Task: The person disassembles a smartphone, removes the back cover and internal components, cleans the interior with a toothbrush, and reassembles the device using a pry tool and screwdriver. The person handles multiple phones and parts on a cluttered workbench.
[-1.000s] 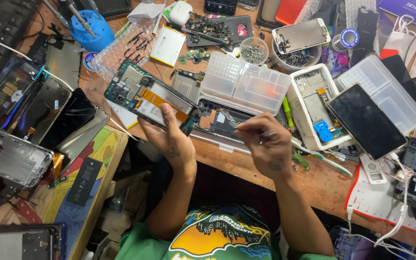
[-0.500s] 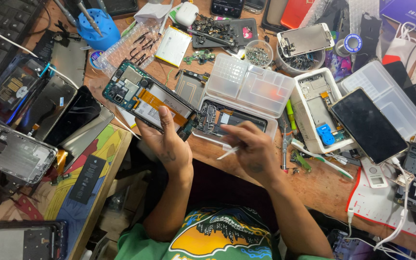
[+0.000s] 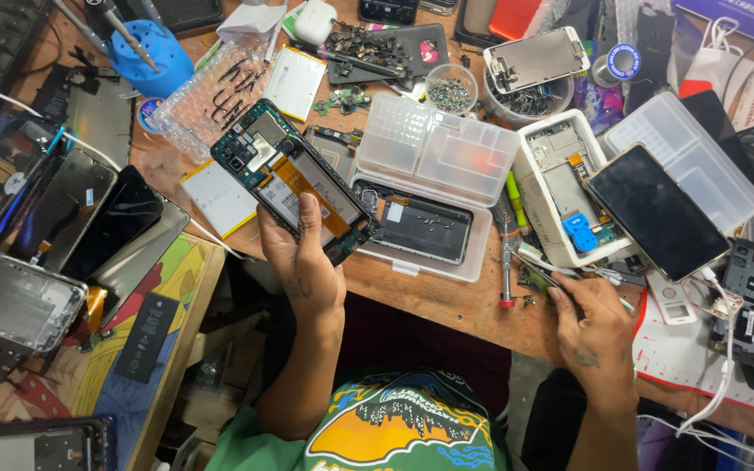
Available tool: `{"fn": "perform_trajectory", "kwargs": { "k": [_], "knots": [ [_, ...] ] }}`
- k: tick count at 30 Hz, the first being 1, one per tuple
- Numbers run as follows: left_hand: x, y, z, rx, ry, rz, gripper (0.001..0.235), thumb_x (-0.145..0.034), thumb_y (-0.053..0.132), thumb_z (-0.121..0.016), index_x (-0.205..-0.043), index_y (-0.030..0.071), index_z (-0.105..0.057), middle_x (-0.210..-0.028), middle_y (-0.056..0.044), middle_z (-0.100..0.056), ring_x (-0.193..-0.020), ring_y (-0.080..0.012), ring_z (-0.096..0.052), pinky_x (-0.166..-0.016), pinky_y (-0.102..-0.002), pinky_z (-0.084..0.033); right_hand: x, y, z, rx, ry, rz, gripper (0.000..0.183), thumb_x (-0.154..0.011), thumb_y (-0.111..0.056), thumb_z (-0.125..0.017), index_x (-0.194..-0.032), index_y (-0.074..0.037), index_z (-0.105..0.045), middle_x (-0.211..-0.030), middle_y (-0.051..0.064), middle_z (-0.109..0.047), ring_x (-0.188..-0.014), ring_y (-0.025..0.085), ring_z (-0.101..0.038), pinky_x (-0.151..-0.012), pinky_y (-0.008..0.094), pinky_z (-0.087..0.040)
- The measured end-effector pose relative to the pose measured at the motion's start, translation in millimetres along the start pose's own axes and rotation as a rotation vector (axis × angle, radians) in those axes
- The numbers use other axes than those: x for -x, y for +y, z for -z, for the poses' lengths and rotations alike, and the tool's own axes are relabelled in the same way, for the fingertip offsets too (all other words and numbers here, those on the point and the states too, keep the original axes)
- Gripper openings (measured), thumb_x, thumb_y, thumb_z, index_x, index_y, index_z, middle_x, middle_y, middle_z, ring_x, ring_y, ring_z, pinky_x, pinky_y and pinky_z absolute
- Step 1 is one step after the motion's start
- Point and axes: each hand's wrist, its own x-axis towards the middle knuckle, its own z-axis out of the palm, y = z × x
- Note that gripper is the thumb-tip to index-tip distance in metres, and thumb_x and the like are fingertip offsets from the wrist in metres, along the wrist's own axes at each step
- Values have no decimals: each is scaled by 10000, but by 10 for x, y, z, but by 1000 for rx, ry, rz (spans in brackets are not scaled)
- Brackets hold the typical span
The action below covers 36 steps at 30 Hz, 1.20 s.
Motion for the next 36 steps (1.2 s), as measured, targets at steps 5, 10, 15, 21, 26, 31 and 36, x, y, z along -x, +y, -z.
{"fn": "perform_trajectory", "kwargs": {
  "k": [5, 10, 15, 21, 26, 31, 36],
  "knots": [
    [22, 24, 26, 17, -2, -1, 357, -1057, 69, -556, -1397, -13, -482, -1278, -102, -597, -1174, -147, -570, -1089, -338, -474, -14, -16, -49, 191, 149, 118, 204, -870, -122, -825, -1056, -65, -766, -974, 114, -685, -974, 325, -629, -916, 438, -469],
    [4, 6, 101, -12, 8, -47, 313, -1075, 59, -569, -1368, -20, -492, -1267, -103, -598, -1159, -146, -567, -1083, -332, -473, -44, -403, -179, -66, 274, 135, 234, -903, -100, -817, -1115, -42, -738, -1036, 117, -708, -1013, 266, -654, -1005, 406, -484],
    [44, 0, 118, -144, 32, -109, 301, -1084, 85, -582, -1352, -31, -509, -1234, -99, -612, -1133, -131, -571, -1050, -303, -486, -336, -974, -585, -215, 126, 308, 169, -894, -166, -827, -973, -55, -727, -888, 79, -709, -815, 209, -653, -803, 387, -502],
    [34, 57, 203, -174, 123, -149, 327, -1060, 99, -600, -1340, -41, -504, -1231, -110, -634, -1112, -134, -594, -1022, -291, -488, -746, -1527, -968, -120, -97, 463, 365, -824, -380, -833, -894, -63, -666, -819, 84, -683, -773, 281, -639, -765, 416, -456],
    [62, 61, 249, -224, 106, -176, 335, -1074, 112, -604, -1346, -45, -488, -1215, -110, -618, -1098, -138, -587, -1014, -292, -490, -860, -1644, -1100, 41, -224, 367, 378, -771, -428, -824, -818, -89, -666, -776, 83, -701, -798, 305, -660, -757, 443, -428],
    [80, 45, 221, -274, 79, -176, 321, -1086, 123, -605, -1331, -58, -505, -1192, -121, -632, -1088, -143, -603, -992, -305, -506, -881, -1644, -1042, 31, -310, 244, 375, -792, -431, -818, -799, -83, -679, -716, 94, -701, -720, 310, -664, -759, 448, -417],
    [74, 26, 164, -244, 96, -138, 373, -1065, 130, -608, -1361, -63, -489, -1181, -123, -640, -1064, -148, -614, -968, -312, -512, -894, -1638, -940, -50, -287, 186, 360, -806, -409, -820, -777, -69, -707, -700, 111, -716, -679, 317, -674, -742, 459, -458]
  ]
}}
